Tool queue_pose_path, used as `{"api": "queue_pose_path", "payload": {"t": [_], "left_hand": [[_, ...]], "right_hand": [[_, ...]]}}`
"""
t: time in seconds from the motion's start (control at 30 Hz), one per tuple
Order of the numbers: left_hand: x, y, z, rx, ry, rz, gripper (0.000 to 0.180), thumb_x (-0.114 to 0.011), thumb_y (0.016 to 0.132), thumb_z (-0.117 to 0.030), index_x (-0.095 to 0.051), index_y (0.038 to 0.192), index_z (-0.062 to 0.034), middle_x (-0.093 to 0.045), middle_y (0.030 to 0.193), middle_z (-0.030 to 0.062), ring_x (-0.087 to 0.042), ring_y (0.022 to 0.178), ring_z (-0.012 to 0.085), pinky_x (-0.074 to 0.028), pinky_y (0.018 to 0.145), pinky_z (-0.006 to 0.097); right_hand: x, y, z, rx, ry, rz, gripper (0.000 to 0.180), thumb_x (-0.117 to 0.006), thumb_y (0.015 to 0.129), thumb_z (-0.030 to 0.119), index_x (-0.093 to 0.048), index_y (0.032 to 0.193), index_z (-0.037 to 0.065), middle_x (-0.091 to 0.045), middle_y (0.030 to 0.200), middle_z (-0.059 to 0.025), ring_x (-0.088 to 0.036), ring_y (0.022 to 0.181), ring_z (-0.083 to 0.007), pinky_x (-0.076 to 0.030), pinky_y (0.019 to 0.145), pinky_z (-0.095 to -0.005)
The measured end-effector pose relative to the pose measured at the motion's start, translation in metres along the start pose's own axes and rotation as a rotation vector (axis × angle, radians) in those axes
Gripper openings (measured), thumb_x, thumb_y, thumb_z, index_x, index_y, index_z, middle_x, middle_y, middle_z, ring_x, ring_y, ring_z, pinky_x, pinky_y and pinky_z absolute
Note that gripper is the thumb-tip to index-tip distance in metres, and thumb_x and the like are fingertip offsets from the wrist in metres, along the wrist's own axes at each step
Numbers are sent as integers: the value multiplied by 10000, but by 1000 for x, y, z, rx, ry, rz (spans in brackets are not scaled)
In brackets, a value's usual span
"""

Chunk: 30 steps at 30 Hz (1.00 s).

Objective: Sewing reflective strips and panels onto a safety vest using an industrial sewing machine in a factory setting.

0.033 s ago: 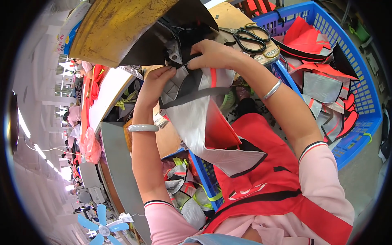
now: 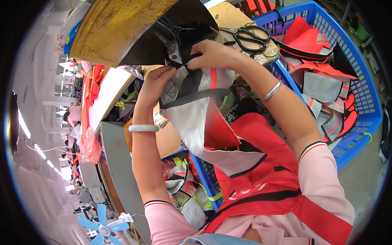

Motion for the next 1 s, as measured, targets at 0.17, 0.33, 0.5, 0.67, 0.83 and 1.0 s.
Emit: {"api": "queue_pose_path", "payload": {"t": [0.17, 0.33, 0.5, 0.67, 0.83, 1.0], "left_hand": [[0, -4, 15, 24, -44, -23, 395, -608, 899, -311, -637, 1060, 49, -646, 849, 54, -549, 816, 116, -438, 780, 258], [-7, -7, 15, 35, -68, 8, 363, -608, 901, -296, -633, 997, 54, -577, 767, 21, -485, 755, 102, -419, 720, 254], [-4, -3, 2, -1, -22, 20, 289, -606, 923, -214, -648, 1054, 40, -648, 912, 5, -553, 817, 66, -442, 751, 213], [-3, 0, 5, 29, -71, 26, 276, -605, 920, -203, -655, 1049, 36, -658, 917, 8, -571, 818, 69, -452, 747, 220], [23, -7, 9, 17, -24, -87, 268, -591, 927, -199, -654, 1005, 49, -641, 874, -10, -550, 798, 58, -439, 734, 215], [0, -61, 16, -33, -69, -18, 248, -602, 911, -183, -650, 985, 49, -572, 767, -45, -490, 743, 42, -403, 640, 216]], "right_hand": [[-9, -5, -3, 19, 161, -5, 303, -686, 768, 252, -619, 905, -10, -606, 793, -12, -531, 765, -91, -426, 709, -245], [-17, -8, -10, -7, 277, 24, 235, -680, 786, 227, -615, 865, 16, -588, 766, 9, -505, 736, -71, -408, 677, -233], [-13, 0, -13, 5, 295, 19, 227, -679, 790, 217, -616, 871, 15, -588, 773, 16, -504, 732, -65, -406, 677, -229], [-9, 0, -10, -9, 237, -3, 234, -676, 791, 219, -617, 880, 10, -593, 786, 7, -509, 733, -68, -412, 678, -232], [23, -10, -12, -53, 226, -148, 404, -693, 735, 305, -618, 959, -23, -614, 809, -59, -557, 770, -127, -452, 695, -288], [-17, -60, -11, 100, 145, 12, 444, -682, 810, 353, -589, 984, -45, -606, 832, -65, -539, 796, -97, -448, 693, -280]]}}
Point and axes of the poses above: each hand's wrist, its own y-axis towards the middle knuckle, its own x-axis out of the back of the hand, z = x × y, the point moved 10 cm from there along y, towards the middle knuckle
